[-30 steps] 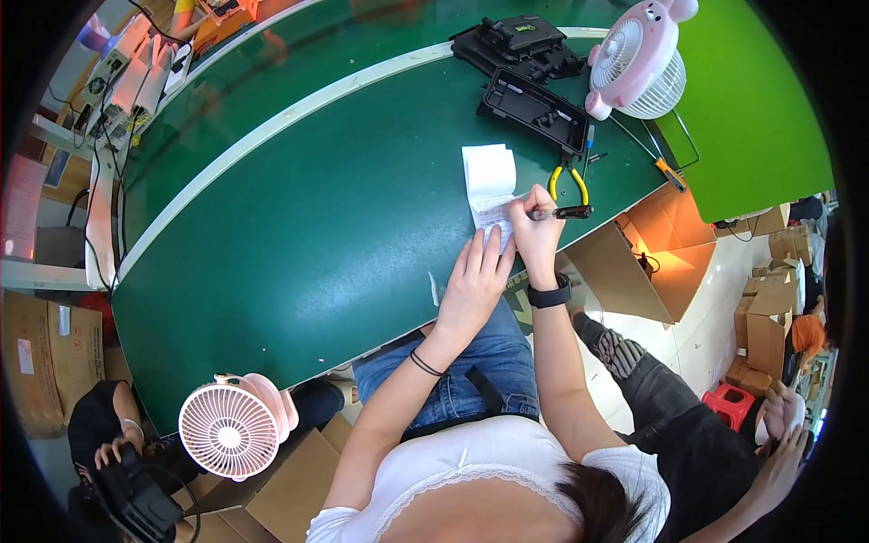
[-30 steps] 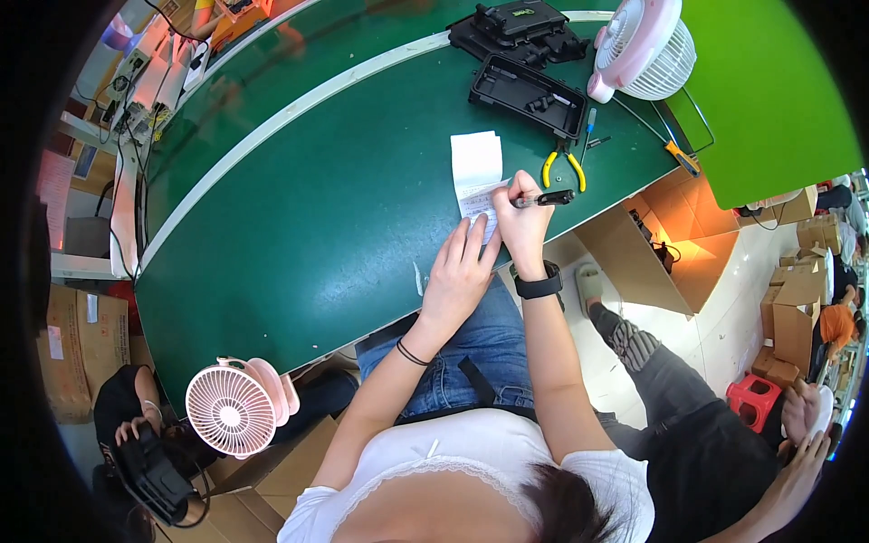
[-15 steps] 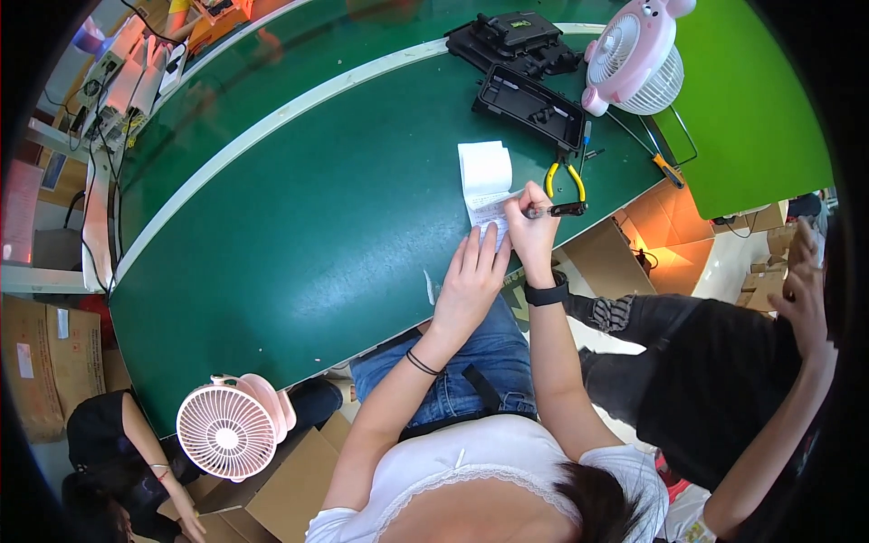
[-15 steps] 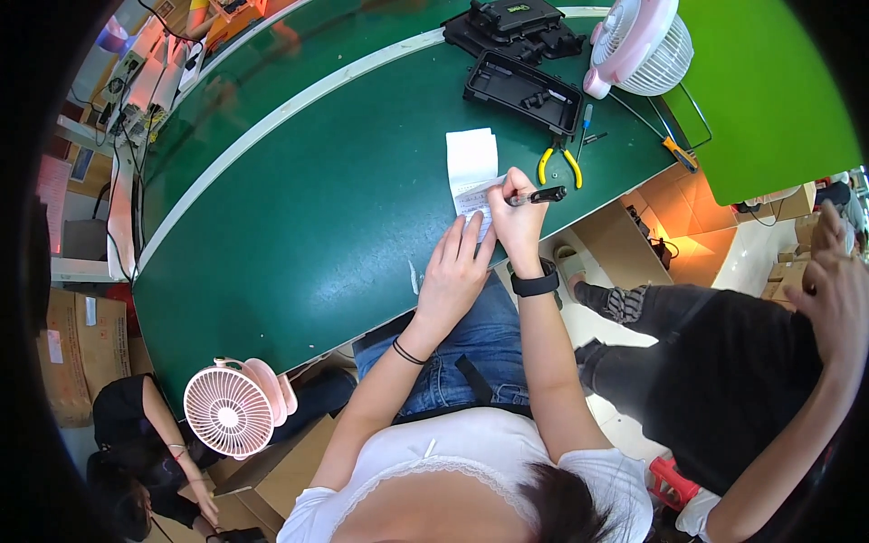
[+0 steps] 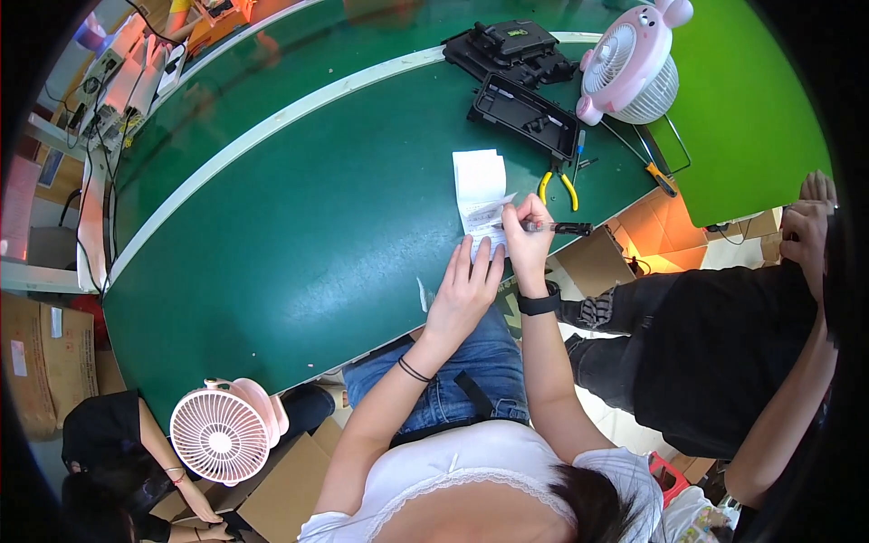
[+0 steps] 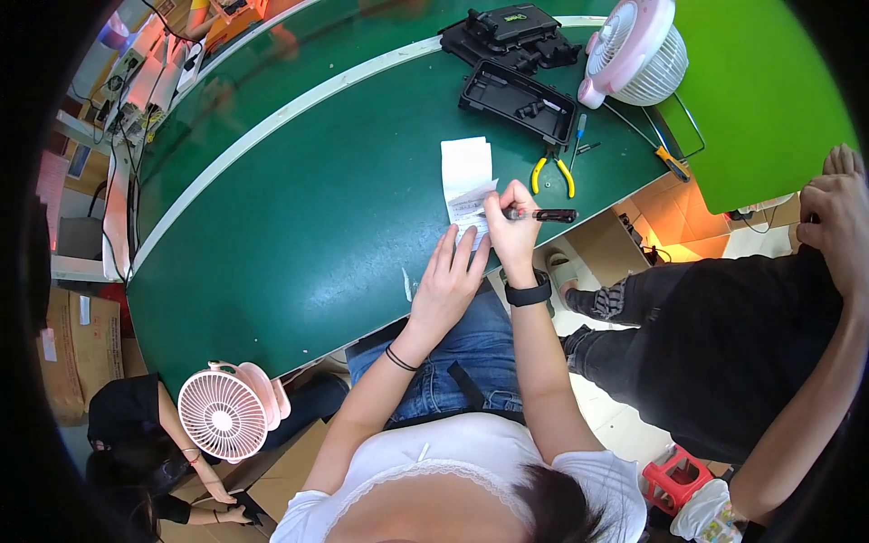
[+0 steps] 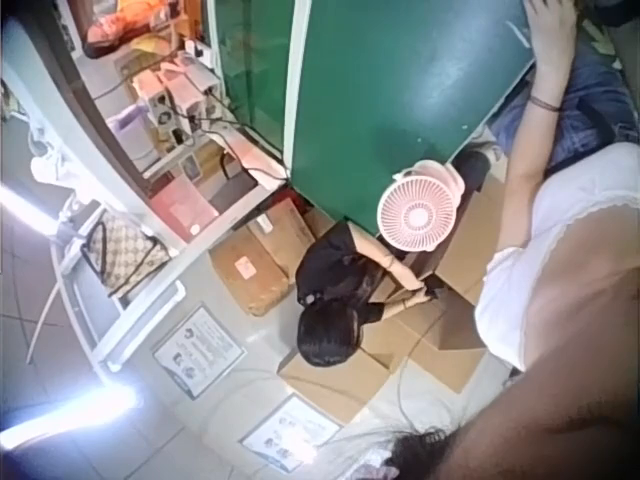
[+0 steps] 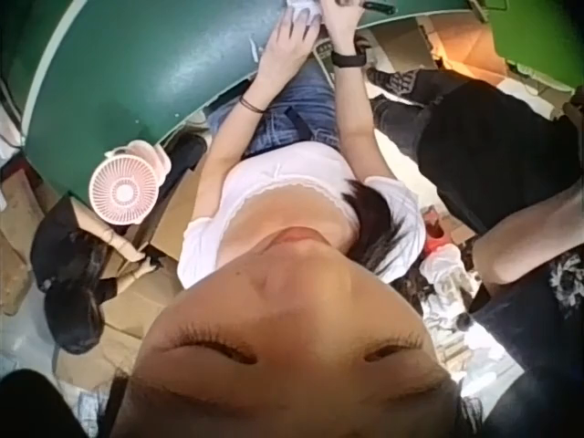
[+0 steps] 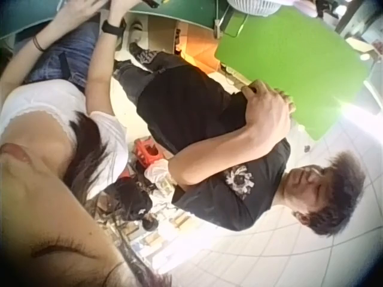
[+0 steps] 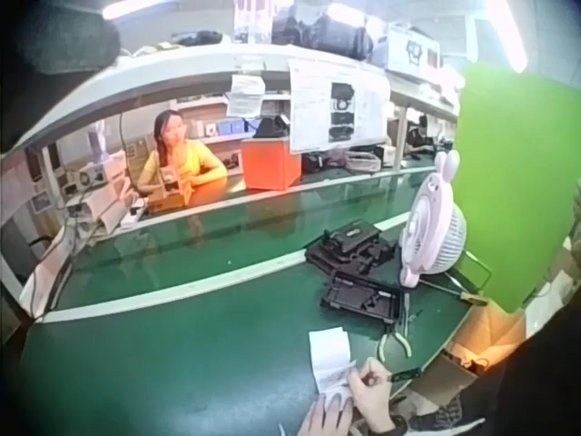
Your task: Writing notes on a notepad and inspecting components inside a solar energy equipment case.
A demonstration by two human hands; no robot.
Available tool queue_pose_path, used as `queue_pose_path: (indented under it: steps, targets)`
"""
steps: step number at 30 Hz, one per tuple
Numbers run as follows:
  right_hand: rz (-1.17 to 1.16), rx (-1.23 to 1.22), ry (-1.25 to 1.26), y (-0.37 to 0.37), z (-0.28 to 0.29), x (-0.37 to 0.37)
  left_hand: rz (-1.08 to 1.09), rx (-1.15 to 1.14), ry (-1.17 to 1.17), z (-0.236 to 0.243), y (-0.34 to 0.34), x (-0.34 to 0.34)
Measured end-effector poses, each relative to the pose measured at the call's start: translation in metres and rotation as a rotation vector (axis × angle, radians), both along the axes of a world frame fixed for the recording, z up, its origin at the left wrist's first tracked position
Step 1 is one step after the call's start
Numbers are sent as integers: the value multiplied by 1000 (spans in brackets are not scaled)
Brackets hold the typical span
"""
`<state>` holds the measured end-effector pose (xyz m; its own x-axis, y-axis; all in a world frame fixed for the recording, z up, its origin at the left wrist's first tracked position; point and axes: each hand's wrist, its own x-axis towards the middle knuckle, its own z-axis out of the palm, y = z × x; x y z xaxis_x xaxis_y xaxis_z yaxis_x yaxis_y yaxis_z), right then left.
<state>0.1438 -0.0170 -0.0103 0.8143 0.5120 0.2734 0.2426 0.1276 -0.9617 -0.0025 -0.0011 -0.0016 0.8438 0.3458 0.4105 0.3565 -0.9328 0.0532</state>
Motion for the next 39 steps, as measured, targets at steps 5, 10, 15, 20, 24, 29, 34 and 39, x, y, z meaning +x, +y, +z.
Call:
queue_pose_path:
  steps: [5, 10, 15, 20, 24, 29, 34, 39]
  targets:
    - [64, -44, -82, -1, 5, -2, -28, 41, -1, 0, 0, 1]
    - [73, -156, -163, -1, 8, -3, -38, 21, -21, -1, -1, 3]
    - [121, -152, -151, 3, 5, -6, -17, 24, -30, -3, 1, 1]
    - [50, -173, -225, -1, 12, -7, -24, 44, -23, -1, 1, 3]
    - [50, -184, -241, 0, 12, -8, -20, 28, -48, -2, 0, 2]
    - [90, -232, -205, 0, 10, -8, -18, 22, -50, -4, -2, 1]
    - [105, -217, -192, 2, 10, -7, -24, 0, -55, -4, -1, 1]
    - [98, -233, -218, 5, 11, -5, -24, -5, -59, -3, 3, 3]
